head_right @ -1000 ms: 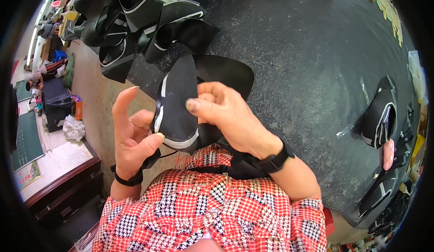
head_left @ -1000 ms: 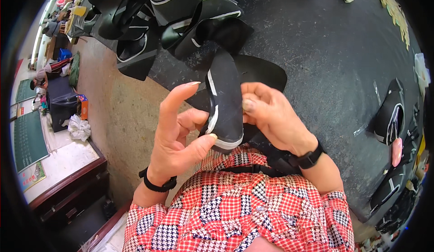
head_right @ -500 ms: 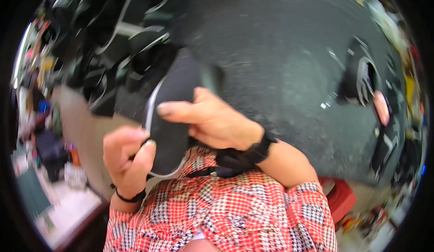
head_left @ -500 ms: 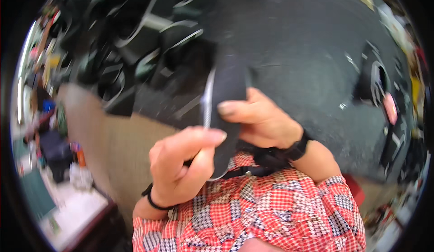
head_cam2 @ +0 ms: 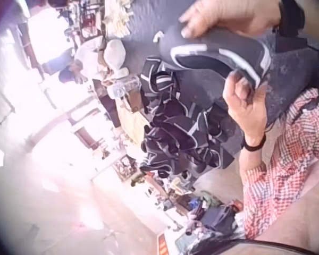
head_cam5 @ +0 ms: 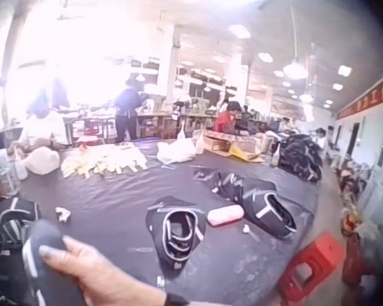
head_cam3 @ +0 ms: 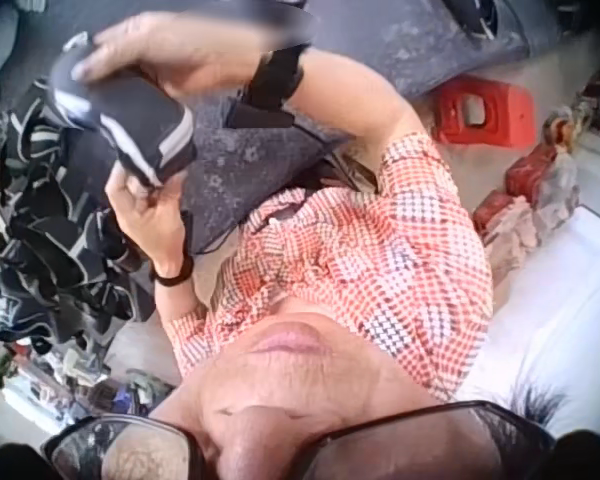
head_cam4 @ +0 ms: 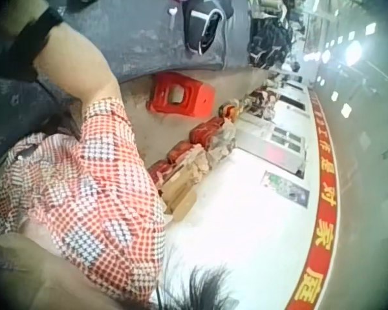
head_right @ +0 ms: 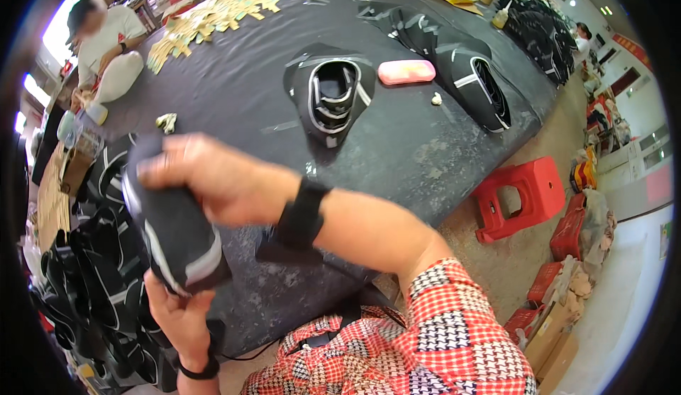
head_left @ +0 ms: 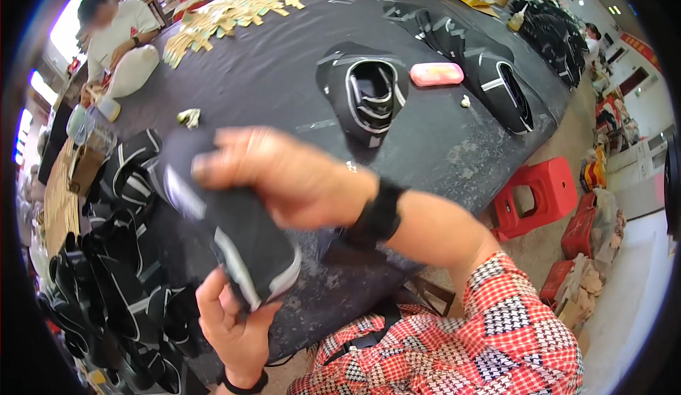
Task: The recorder is stripping thin layers or tape from the edges of black leather or synthetic shoe upper components.
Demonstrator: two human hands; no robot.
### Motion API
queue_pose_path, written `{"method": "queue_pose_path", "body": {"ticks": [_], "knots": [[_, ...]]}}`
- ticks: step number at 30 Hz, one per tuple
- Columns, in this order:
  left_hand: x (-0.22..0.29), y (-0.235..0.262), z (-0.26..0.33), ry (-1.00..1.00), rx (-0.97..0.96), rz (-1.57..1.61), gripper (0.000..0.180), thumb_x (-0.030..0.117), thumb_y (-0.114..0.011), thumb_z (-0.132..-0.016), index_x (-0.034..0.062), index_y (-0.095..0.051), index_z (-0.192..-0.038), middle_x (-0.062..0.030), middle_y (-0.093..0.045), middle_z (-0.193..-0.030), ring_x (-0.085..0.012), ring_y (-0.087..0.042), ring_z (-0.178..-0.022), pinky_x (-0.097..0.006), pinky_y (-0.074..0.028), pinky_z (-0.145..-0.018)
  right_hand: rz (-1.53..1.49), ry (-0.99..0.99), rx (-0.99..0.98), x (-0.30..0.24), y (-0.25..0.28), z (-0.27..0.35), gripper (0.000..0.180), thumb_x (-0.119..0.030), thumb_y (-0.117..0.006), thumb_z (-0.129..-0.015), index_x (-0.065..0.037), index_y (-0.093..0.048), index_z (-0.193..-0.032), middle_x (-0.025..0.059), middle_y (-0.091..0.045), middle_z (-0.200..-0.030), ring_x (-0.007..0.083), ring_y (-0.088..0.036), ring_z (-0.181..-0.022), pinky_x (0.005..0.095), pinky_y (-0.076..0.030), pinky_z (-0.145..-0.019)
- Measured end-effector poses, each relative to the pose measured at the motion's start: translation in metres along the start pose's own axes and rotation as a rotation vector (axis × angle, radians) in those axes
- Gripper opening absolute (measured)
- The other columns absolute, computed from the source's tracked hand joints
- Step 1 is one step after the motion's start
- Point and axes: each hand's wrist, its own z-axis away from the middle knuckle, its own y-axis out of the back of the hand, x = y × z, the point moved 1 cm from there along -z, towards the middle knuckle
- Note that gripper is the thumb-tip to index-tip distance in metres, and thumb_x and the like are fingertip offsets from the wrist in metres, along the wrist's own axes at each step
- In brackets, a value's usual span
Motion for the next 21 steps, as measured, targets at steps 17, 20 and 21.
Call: {"method": "queue_pose_path", "body": {"ticks": [17,20,21], "knots": [[-0.083,-0.145,-0.146,-0.55,-0.075,-0.77,0.05,-0.01,-0.045,-0.066,0.0056,-0.051,-0.113,-0.0126,-0.052,-0.117,-0.0265,-0.046,-0.114,-0.04,-0.031,-0.096,1.607,0.282,0.099,-0.024,0.139,0.123,0.019,-0.003,-0.064,-0.067,0.0,-0.057,-0.085,0.0131,-0.058,-0.088,0.0259,-0.058,-0.084,0.0323,-0.047,-0.074],[-0.065,-0.074,-0.153,-0.358,-0.072,-0.832,0.045,-0.006,-0.047,-0.07,0.004,-0.051,-0.113,-0.016,-0.057,-0.109,-0.0301,-0.052,-0.106,-0.04,-0.039,-0.091,1.557,0.348,0.437,-0.036,0.16,0.082,0.023,-0.004,-0.062,-0.067,0.0,-0.057,-0.089,0.0142,-0.057,-0.096,0.0296,-0.056,-0.089,0.0357,-0.046,-0.079],[-0.063,-0.042,-0.155,-0.26,-0.089,-0.834,0.043,-0.005,-0.048,-0.071,0.0035,-0.051,-0.113,-0.017,-0.058,-0.108,-0.0311,-0.053,-0.104,-0.039,-0.041,-0.089,1.66,0.417,0.41,-0.037,0.152,0.074,0.023,-0.004,-0.062,-0.067,0.0,-0.057,-0.089,0.014,-0.058,-0.096,0.0291,-0.057,-0.089,0.0358,-0.046,-0.08]]}}
